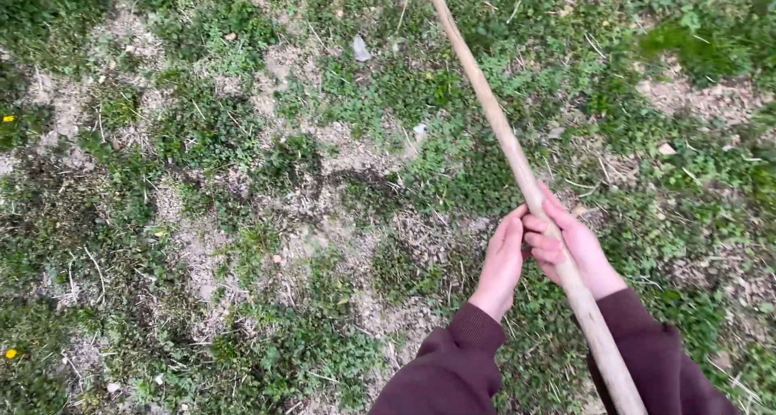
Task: The person rakes the ground with a rake, pulling it across the grass and dirt while walking.
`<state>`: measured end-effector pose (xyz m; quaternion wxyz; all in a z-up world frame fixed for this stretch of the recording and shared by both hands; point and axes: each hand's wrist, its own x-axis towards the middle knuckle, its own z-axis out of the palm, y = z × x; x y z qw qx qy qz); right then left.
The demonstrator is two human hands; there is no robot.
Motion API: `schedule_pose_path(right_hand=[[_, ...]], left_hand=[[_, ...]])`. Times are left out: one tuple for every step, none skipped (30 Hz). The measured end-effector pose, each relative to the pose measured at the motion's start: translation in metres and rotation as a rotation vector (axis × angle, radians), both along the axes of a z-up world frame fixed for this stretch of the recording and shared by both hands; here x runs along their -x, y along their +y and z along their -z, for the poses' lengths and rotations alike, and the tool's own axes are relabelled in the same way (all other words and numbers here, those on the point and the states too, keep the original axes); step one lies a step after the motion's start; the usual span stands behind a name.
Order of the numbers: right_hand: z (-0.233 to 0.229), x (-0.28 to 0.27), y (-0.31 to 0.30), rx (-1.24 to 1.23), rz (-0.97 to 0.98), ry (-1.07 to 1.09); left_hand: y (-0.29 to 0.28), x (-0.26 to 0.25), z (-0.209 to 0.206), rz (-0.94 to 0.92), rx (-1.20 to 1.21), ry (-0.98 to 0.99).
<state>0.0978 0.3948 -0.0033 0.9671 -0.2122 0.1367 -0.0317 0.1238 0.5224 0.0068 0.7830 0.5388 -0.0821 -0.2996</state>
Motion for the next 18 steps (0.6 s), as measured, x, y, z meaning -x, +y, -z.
schedule_pose_path(right_hand=[[0.001, -0.014, -0.004, 0.000, -0.006, -0.001], [0.004, -0.027, -0.007, 0.005, -0.003, -0.022], [0.006, -0.039, -0.010, 0.011, -0.001, -0.043], [0.013, -0.048, -0.013, 0.010, -0.004, -0.042], [0.019, -0.056, -0.016, 0.039, 0.002, -0.028], [0.026, -0.064, -0.018, 0.068, 0.005, -0.014], [0.037, -0.068, -0.022, 0.067, 0.000, -0.011], [0.048, -0.069, -0.024, 0.087, -0.003, 0.003], [0.059, -0.069, -0.027, 0.106, -0.007, 0.016], [0.062, -0.062, -0.022, 0.101, -0.010, 0.026], [0.064, -0.055, -0.017, 0.073, -0.005, 0.045], [0.064, -0.048, -0.015, 0.048, -0.001, 0.061], [0.065, -0.043, -0.013, 0.047, -0.007, 0.069], [0.065, -0.035, -0.010, 0.059, -0.005, 0.079], [0.065, -0.027, -0.008, 0.071, -0.003, 0.089], [0.065, -0.018, -0.003, 0.074, 0.000, 0.090], [0.064, -0.009, 0.002, 0.080, 0.010, 0.142], [0.062, 0.000, 0.004, 0.088, 0.022, 0.189]], left_hand=[[0.005, -0.007, -0.010, -0.006, 0.000, -0.001], [0.010, -0.012, -0.019, 0.015, 0.001, -0.002], [0.014, -0.017, -0.028, 0.037, 0.002, -0.002], [0.020, -0.021, -0.026, 0.034, 0.002, 0.000], [0.025, -0.025, -0.025, 0.057, -0.021, 0.002], [0.030, -0.027, -0.023, 0.079, -0.043, 0.006], [0.031, -0.031, -0.014, 0.074, -0.043, 0.009], [0.033, -0.032, -0.005, 0.082, -0.068, 0.019], [0.036, -0.032, 0.005, 0.090, -0.092, 0.030], [0.039, -0.032, 0.006, 0.087, -0.097, 0.040], [0.042, -0.032, 0.007, 0.111, -0.124, 0.057], [0.043, -0.032, 0.006, 0.132, -0.148, 0.072], [0.039, -0.029, 0.002, 0.127, -0.149, 0.080], [0.035, -0.025, -0.002, 0.074, -0.129, 0.061], [0.031, -0.020, -0.007, 0.021, -0.110, 0.041], [0.024, -0.019, 0.002, 0.023, -0.107, 0.041], [0.017, -0.017, 0.011, 0.000, -0.165, 0.008], [0.009, -0.015, 0.019, -0.023, -0.220, -0.030]])
